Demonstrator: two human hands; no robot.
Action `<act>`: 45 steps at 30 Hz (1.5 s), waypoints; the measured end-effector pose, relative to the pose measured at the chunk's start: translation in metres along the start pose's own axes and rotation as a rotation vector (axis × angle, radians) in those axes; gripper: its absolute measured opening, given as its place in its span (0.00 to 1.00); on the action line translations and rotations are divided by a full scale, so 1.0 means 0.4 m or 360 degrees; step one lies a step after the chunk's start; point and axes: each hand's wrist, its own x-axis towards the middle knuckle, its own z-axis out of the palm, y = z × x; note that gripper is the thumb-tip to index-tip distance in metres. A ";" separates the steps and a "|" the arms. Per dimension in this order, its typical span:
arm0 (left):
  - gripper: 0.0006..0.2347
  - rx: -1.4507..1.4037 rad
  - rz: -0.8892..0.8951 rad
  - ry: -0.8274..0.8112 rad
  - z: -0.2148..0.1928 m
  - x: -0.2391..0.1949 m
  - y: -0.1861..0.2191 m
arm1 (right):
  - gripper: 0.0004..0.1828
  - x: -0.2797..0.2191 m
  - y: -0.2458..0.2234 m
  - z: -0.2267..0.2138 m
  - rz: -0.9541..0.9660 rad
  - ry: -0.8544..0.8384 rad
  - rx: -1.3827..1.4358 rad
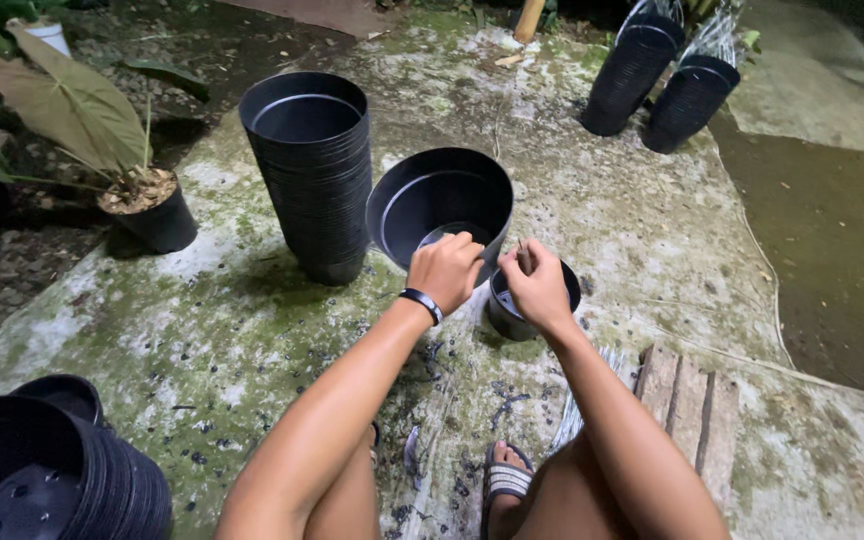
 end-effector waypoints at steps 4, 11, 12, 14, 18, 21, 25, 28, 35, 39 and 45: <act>0.01 0.0153 0.0227 0.0078 0.013 -0.002 0.043 | 0.26 -0.001 -0.025 0.005 0.0299 0.0037 -0.0127; 0.02 0.0626 0.0455 0.0031 0.060 -0.020 0.048 | 0.21 0.000 -0.026 -0.004 0.0267 0.0142 -0.0377; 0.02 0.0641 0.0477 0.0008 0.064 -0.024 0.045 | 0.20 -0.001 -0.021 -0.010 0.0313 0.0132 -0.0377; 0.05 0.0626 0.0503 -0.0035 0.068 -0.021 0.042 | 0.20 0.010 -0.014 -0.018 0.0347 0.0131 -0.0490; 0.17 0.0428 0.0435 -0.0374 0.062 -0.040 0.038 | 0.20 0.026 0.015 -0.074 0.0361 0.0091 -0.0818; 0.24 0.0444 0.0410 -0.0771 0.042 -0.052 -0.003 | 0.16 0.033 0.047 -0.138 0.0271 -0.0012 -0.0906; 0.19 0.0675 0.0499 -0.0924 0.013 -0.072 -0.092 | 0.12 0.024 0.100 -0.217 0.0263 -0.0238 -0.0982; 0.06 0.0805 0.0605 -0.0926 0.000 -0.088 -0.153 | 0.10 0.016 0.144 -0.251 0.0132 -0.0366 -0.1114; 0.06 0.0510 0.0948 -0.0821 0.011 -0.092 -0.170 | 0.16 0.028 0.187 -0.251 0.0133 0.0249 -0.0772; 0.03 0.0538 0.0838 -0.0828 0.037 -0.095 -0.146 | 0.16 0.024 0.174 -0.235 0.0202 0.0376 -0.0490; 0.03 0.0671 0.0606 -0.0720 0.083 -0.088 -0.122 | 0.15 0.015 0.094 -0.170 -0.0157 0.0013 -0.0575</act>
